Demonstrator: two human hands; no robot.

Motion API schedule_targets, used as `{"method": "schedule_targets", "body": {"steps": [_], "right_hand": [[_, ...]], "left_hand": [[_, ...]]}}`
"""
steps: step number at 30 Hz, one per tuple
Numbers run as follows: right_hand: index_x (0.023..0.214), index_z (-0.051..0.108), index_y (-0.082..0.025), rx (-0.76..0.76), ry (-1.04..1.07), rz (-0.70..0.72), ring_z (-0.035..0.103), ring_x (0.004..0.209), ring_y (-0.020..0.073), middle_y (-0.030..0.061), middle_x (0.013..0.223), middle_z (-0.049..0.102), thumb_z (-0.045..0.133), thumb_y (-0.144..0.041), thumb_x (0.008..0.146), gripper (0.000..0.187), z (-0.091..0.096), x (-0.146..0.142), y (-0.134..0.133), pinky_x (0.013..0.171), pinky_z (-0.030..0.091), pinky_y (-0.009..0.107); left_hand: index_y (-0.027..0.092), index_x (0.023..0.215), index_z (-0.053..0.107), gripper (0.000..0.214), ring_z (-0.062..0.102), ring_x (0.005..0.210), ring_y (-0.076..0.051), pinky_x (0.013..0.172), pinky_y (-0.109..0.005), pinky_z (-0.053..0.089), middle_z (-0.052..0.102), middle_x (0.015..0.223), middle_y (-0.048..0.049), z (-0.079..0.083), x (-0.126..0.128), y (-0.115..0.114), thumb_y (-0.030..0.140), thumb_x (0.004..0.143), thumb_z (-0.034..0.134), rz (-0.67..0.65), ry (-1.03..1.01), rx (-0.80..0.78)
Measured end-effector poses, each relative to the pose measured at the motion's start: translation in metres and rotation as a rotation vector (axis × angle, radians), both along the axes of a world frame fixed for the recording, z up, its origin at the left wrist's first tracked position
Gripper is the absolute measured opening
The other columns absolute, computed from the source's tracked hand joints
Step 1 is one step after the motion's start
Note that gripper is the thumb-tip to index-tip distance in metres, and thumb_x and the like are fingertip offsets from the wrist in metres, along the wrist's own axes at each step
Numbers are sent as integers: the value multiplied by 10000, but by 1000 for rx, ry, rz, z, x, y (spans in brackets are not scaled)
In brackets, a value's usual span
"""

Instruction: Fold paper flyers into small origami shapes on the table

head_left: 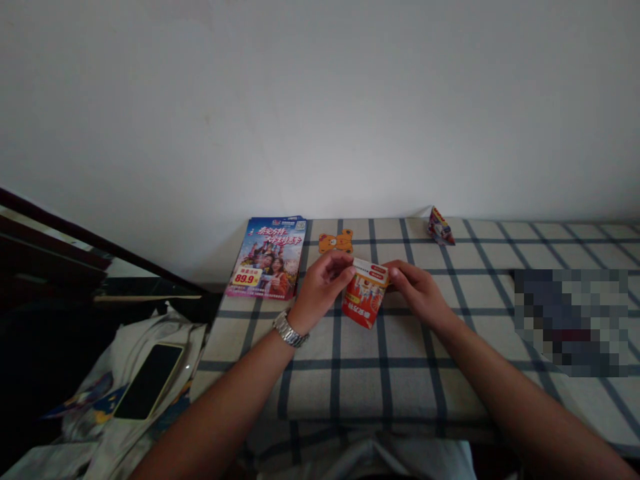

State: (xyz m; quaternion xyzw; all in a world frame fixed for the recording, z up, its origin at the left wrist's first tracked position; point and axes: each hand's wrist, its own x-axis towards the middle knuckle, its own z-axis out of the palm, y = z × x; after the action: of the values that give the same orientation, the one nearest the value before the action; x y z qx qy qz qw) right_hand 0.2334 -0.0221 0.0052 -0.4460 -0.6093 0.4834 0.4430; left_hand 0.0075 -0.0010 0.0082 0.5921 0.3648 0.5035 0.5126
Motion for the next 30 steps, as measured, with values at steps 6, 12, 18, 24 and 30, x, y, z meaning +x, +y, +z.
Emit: {"method": "schedule_targets", "body": {"steps": [6, 12, 18, 24, 30], "right_hand": [[1022, 745, -222, -42, 27, 0, 747, 873, 230, 53, 972, 778, 575, -589, 1001, 405, 2, 1, 1, 819, 636, 372], [1060, 739, -226, -23, -37, -26, 726, 825, 200, 43, 947, 773, 717, -508, 930, 312, -1, 0, 5, 743, 609, 319], [969, 730, -205, -56, -105, -133, 696, 697, 189, 45, 825, 747, 734, -532, 894, 335, -2, 3, 7, 634, 588, 318], [933, 710, -209, -148, 15, -226, 707, 737, 200, 48, 851, 747, 767, -549, 851, 354, -6, 7, 11, 637, 619, 323], [942, 701, -217, -204, 64, -231, 703, 745, 194, 34, 851, 738, 784, -521, 838, 332, -10, 9, 13, 629, 608, 304]], "left_hand": [[196, 1095, 678, 253, 676, 994, -177, 890, -289, 555, 699, 1080, -49, 0, -2, 1, 381, 936, 743, 2, 41, 20], [198, 1118, 694, 275, 686, 1007, -194, 896, -306, 553, 718, 1108, -62, 2, -1, 1, 410, 946, 724, -63, 83, -23], [195, 1117, 707, 414, 693, 958, -225, 845, -340, 546, 741, 1059, -69, 4, -4, 0, 571, 1010, 571, -74, 99, -83], [208, 1208, 655, 678, 710, 1073, -259, 901, -408, 578, 731, 1206, -112, -4, -3, 2, 753, 1018, 299, -33, -251, -202], [211, 1235, 641, 428, 694, 1096, -255, 940, -391, 570, 723, 1208, -100, -1, -5, 4, 518, 944, 706, 113, 187, 40]]}}
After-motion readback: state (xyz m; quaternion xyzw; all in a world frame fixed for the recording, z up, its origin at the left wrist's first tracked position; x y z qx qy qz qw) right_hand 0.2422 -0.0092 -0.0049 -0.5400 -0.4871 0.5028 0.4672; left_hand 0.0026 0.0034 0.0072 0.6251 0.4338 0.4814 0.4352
